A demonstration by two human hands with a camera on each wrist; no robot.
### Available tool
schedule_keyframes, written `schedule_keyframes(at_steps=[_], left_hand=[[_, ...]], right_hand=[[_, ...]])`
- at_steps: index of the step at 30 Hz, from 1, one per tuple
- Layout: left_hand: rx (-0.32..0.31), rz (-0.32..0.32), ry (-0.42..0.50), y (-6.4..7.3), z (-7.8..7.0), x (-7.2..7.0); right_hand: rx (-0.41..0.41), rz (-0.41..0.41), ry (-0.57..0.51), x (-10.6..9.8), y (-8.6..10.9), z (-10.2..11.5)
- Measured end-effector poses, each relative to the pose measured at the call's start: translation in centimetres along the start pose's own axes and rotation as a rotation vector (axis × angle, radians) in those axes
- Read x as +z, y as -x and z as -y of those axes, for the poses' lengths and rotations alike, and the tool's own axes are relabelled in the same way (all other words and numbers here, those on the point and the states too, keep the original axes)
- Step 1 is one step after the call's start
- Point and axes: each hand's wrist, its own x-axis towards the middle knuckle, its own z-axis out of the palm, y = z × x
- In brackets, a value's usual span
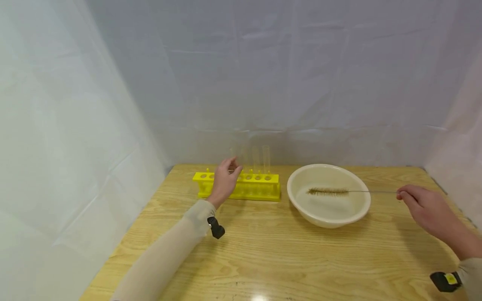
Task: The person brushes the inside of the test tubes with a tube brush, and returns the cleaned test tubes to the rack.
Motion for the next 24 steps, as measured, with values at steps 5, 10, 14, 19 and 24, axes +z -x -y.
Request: schedule_keyframes(at_steps=[5, 10, 14, 19, 24], left_hand=[[0.007, -0.002, -0.018, 0.1, 0.2, 0.1], [-0.003, -0.018, -0.05, 0.3, 0.3, 0.2], [-0.012, -0.02, -0.049, 0.7, 0.1, 0.1], [-0.007, -0.001, -0.057, 1.2, -0.2, -0.1], [-0.004, 0.03, -0.073, 1.9, -0.3, -0.4]], right_hand=[[-0.021, 0.005, -0.02, 0.9, -0.1, -0.1], [-0.041, 0.017, -0.026, 1.4, -0.3, 0.1], [-0.058, 0.025, -0.023, 1.7, -0.5, 0.3], [-0.08, 0.02, -0.009, 1.9, -0.6, 0.4], [-0.058, 0.05, -0.016, 1.8, -0.6, 0.4]])
